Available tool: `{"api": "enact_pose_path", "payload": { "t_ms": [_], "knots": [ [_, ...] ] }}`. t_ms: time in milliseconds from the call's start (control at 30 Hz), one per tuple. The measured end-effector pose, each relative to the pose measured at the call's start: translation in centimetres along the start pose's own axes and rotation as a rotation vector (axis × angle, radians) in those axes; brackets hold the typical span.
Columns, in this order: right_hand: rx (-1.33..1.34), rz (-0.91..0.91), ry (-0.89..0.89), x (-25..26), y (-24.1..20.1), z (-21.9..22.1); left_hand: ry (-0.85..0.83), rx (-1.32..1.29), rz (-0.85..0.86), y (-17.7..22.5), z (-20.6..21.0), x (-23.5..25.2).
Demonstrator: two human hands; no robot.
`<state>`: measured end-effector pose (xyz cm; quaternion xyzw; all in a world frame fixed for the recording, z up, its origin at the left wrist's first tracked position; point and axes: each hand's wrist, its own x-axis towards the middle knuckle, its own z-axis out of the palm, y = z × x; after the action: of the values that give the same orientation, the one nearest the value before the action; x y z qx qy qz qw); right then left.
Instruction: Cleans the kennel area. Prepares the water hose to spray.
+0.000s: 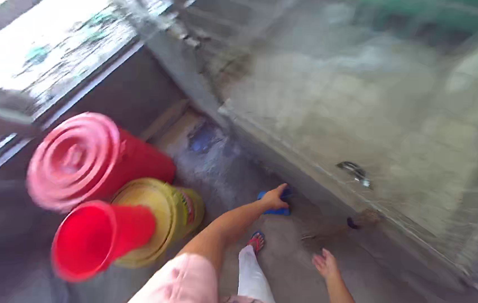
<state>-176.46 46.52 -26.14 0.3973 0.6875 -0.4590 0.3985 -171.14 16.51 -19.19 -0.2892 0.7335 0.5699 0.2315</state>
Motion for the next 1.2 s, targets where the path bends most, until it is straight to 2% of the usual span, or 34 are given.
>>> {"api": "enact_pose_path", "payload": {
  "t_ms": [67,133,233,333,433,533,633,733,833,933,1000,1133,1200],
  "knots": [
    [-0.487,0.019,-0.114,-1.2,4.9,1.0,0.041,-0.045,0.027,-2.6,0.6,-3.7],
    [-0.904,-0.036,-0.263,-2.9,8.6,2.6,0.016,-0.048,-0.024,-5.0,1.1,-9.2],
    [-1.311,-0.137,-0.451,-5.8,13.0,6.3,-0.077,-0.062,-0.129,-10.8,3.3,-19.2],
    [-1.447,-0.222,-0.551,-9.7,15.4,10.3,-0.058,-0.314,-0.336,-17.7,6.9,-29.5],
    [-1.54,-0.317,-0.551,-12.4,17.0,13.2,0.043,-0.624,-0.483,-23.2,10.4,-39.9],
    [-1.617,-0.411,-0.484,-16.0,18.8,15.2,0.21,-0.804,-0.45,-28.7,13.9,-48.8],
    [-1.693,-0.513,-0.422,-21.5,22.9,16.5,0.53,-1.106,-0.419,-34.4,17.4,-56.6],
    [-1.778,-0.58,-0.438,-23.3,28.9,16.6,0.709,-1.315,-0.34,-38.3,20.3,-64.4],
    [-1.982,-0.6,-0.523,-23.8,35.9,19.8,0.865,-1.47,-0.303,-41.8,21.3,-72.4],
    [-2.21,-0.628,-0.635,-28.3,43.2,23.7,1.055,-1.58,-0.414,-45.5,20.6,-78.9],
    [-2.207,-0.64,-0.729,-31.8,48.1,27.3,1.135,-1.533,-0.469,-48.9,18.5,-82.3],
    [-2.2,-0.662,-0.944,-41.5,55.9,35.6,1.203,-1.246,-0.461,-55.3,9.6,-88.3],
    [-2.099,-0.573,-0.972,-44.9,59.1,39.5,1.222,-1.029,-0.457,-58.7,3.6,-90.8]
  ]
}}
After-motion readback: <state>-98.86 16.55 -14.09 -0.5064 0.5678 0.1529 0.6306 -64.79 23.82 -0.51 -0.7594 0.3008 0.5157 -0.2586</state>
